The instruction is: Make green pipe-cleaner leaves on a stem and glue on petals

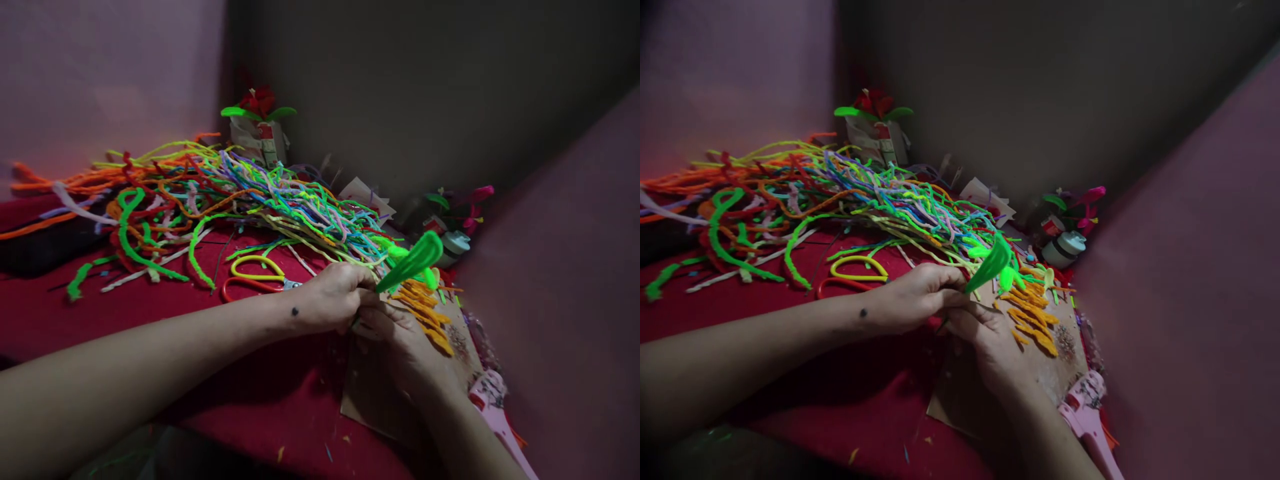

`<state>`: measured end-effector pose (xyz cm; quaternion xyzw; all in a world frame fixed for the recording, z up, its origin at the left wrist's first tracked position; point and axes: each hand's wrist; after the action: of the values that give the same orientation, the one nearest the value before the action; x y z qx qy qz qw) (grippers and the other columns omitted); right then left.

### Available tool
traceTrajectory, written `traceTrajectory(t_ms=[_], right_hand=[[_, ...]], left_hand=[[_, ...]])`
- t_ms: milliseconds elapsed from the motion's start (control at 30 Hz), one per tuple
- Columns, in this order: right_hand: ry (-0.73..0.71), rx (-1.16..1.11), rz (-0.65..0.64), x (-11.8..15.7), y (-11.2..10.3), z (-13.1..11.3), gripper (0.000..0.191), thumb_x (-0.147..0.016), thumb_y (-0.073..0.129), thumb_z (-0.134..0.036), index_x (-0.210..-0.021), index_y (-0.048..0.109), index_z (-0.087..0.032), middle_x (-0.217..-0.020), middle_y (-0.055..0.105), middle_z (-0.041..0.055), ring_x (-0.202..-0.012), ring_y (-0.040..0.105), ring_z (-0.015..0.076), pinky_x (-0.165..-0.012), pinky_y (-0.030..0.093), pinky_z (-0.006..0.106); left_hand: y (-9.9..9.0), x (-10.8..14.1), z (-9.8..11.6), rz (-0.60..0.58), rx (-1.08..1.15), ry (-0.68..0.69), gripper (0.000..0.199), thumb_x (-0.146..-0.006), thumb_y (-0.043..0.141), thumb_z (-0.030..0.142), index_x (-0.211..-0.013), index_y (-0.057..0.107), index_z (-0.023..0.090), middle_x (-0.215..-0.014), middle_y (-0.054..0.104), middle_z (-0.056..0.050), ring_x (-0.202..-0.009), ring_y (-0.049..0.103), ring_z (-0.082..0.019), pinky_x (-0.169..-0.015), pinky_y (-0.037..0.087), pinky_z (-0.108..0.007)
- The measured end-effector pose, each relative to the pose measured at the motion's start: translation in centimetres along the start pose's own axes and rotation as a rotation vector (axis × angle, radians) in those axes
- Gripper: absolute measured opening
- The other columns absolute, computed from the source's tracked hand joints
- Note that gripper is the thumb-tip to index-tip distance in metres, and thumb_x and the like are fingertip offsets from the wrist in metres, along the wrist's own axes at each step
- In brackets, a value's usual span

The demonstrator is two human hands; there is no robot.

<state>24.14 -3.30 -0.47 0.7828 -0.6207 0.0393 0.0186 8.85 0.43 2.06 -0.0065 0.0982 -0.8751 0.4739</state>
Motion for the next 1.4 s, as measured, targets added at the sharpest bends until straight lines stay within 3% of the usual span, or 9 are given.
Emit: traceTrajectory(t_ms=[133,333,500,667,900,1133,1267,1400], right_hand=[[0.018,-0.153,-0.196,0.0,0.0,0.0,0.027,-0.085,0.051,-0.035,-0.080,0.070,-0.017,-0.067,0.064,0.0034,-0.057,0.049,0.0130,-0.050,0.034,0.025],[0.059,-0.220,-0.262,-0.2,-0.3,-0.3,0.031,-0.077,0.057,-0.042,-0.084,0.073,-0.016,-0.067,0.068,0.0068,-0.056,0.055,0.0149,-0.049,0.038,0.024],[0.095,-0.233,-0.326,-0.3,-0.6,0.0,0.032,-0.075,0.059,-0.040,-0.090,0.073,-0.015,-0.067,0.070,0.0085,-0.061,0.062,0.0176,-0.052,0.041,0.024],[0.129,-0.299,-0.293,0.1,-0.1,-0.1,0.024,-0.071,0.065,-0.036,-0.079,0.075,-0.016,-0.072,0.072,0.0095,-0.063,0.066,0.0208,-0.051,0.043,0.025],[-0.015,-0.197,-0.118,0.0,-0.1,0.1,0.018,-0.078,0.062,-0.032,-0.081,0.074,-0.019,-0.068,0.069,0.0051,-0.058,0.058,0.0151,-0.049,0.039,0.023],[-0.110,0.046,-0.016,0.1,-0.4,0.4,0.028,-0.083,0.057,-0.037,-0.072,0.072,-0.017,-0.055,0.054,-0.0015,-0.053,0.041,0.0101,-0.053,0.033,0.024],[-0.110,0.151,-0.014,0.0,-0.5,0.2,0.024,-0.080,0.060,-0.037,-0.073,0.073,-0.017,-0.060,0.056,-0.0014,-0.061,0.046,0.0121,-0.062,0.037,0.025],[-0.142,0.236,-0.075,0.0,-0.4,-0.8,0.021,-0.080,0.058,-0.035,-0.083,0.073,-0.021,-0.066,0.062,-0.0004,-0.069,0.052,0.0151,-0.070,0.041,0.027]], left_hand=[[-0.5,-0.1,-0.4,-0.159,0.321,-0.089,0.018,-0.079,0.054,0.025,-0.065,0.052,0.014,-0.051,0.050,0.001,-0.041,0.043,-0.008,-0.042,0.035,-0.020],[-0.8,0.0,-0.8,-0.283,0.635,-0.109,0.024,-0.079,0.058,0.027,-0.061,0.049,0.014,-0.043,0.038,0.006,-0.037,0.034,-0.005,-0.040,0.034,-0.019],[-0.5,0.0,-1.0,-0.310,0.729,-0.129,0.022,-0.079,0.058,0.024,-0.062,0.048,0.015,-0.041,0.032,0.008,-0.034,0.029,-0.004,-0.037,0.033,-0.019],[-0.2,0.1,-1.2,-0.344,0.767,-0.134,0.024,-0.078,0.060,0.028,-0.063,0.048,0.015,-0.041,0.029,0.009,-0.033,0.026,-0.004,-0.034,0.029,-0.018],[-0.1,-0.4,-1.6,-0.230,0.755,-0.036,0.027,-0.075,0.065,0.034,-0.067,0.047,0.016,-0.047,0.039,0.008,-0.037,0.034,-0.005,-0.040,0.037,-0.021],[-0.4,-0.3,-1.4,-0.137,0.467,-0.054,0.023,-0.070,0.069,0.031,-0.076,0.058,0.011,-0.060,0.051,0.003,-0.047,0.044,-0.005,-0.043,0.030,-0.019],[-0.3,-0.2,-1.2,-0.102,0.462,-0.053,0.017,-0.065,0.070,0.023,-0.070,0.058,0.010,-0.066,0.055,0.001,-0.056,0.047,-0.007,-0.053,0.037,-0.020],[-0.6,-0.2,-0.9,-0.076,0.441,-0.081,0.018,-0.065,0.071,0.023,-0.065,0.058,0.011,-0.057,0.051,0.003,-0.050,0.045,-0.007,-0.050,0.035,-0.020]])
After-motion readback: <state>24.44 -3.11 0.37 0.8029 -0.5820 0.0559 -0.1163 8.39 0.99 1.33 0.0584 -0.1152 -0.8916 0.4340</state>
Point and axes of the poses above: each hand's wrist, its own x-axis away from the middle knuckle, its own y-axis out of the palm, z = x × y
